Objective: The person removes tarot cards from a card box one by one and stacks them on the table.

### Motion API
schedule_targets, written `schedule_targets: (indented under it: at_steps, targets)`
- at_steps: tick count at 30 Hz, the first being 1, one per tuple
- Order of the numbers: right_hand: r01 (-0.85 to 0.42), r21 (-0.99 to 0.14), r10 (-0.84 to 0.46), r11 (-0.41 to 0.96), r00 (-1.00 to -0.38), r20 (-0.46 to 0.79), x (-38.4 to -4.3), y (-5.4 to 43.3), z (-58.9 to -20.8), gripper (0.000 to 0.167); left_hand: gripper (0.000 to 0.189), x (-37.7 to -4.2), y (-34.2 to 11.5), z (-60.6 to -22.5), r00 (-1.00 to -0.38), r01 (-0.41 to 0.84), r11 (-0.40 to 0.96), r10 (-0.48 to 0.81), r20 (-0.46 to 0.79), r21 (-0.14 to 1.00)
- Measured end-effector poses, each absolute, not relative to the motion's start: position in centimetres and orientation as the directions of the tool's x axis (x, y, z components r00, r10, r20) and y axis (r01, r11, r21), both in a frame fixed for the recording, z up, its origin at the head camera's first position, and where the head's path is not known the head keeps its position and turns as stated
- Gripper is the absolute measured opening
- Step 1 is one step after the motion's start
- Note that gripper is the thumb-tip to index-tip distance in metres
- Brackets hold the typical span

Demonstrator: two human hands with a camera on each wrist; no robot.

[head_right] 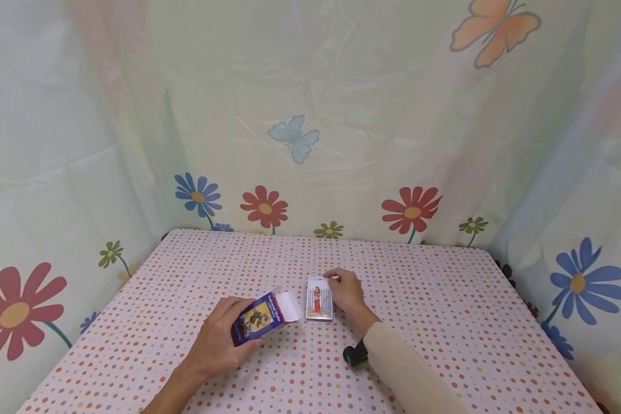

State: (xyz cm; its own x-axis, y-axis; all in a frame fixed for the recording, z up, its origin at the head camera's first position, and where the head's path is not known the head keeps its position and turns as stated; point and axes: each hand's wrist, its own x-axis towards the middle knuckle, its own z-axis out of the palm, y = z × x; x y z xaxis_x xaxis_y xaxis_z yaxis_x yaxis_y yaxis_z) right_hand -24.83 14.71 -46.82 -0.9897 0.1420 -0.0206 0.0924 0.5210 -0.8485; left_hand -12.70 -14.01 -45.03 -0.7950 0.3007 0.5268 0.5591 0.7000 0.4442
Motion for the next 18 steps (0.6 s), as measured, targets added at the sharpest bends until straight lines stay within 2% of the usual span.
schedule_targets:
  at_steps: [7,11,18]
  targets:
    - [0.123,-0.737,0.126,0.665,-0.991,-0.052,-25.52,14.49,-46.87,0.020,0.069,-12.62,-14.01,-45.09,-0.800,0.554,0.697,0.296,0.521,0.455]
    - [0.083,-0.659,0.095,0.748,-0.995,-0.017,-25.61,14.31,-46.83,0.019,0.070,-12.61,-14.01,-45.06,-0.803,0.552,0.694,0.293,0.519,0.462]
    - [0.070,-0.608,0.081,0.791,-0.997,-0.009,-25.49,14.04,-46.25,0.013,0.071,-12.73,-14.05,-45.01,-0.780,0.573,0.694,0.297,0.551,0.436]
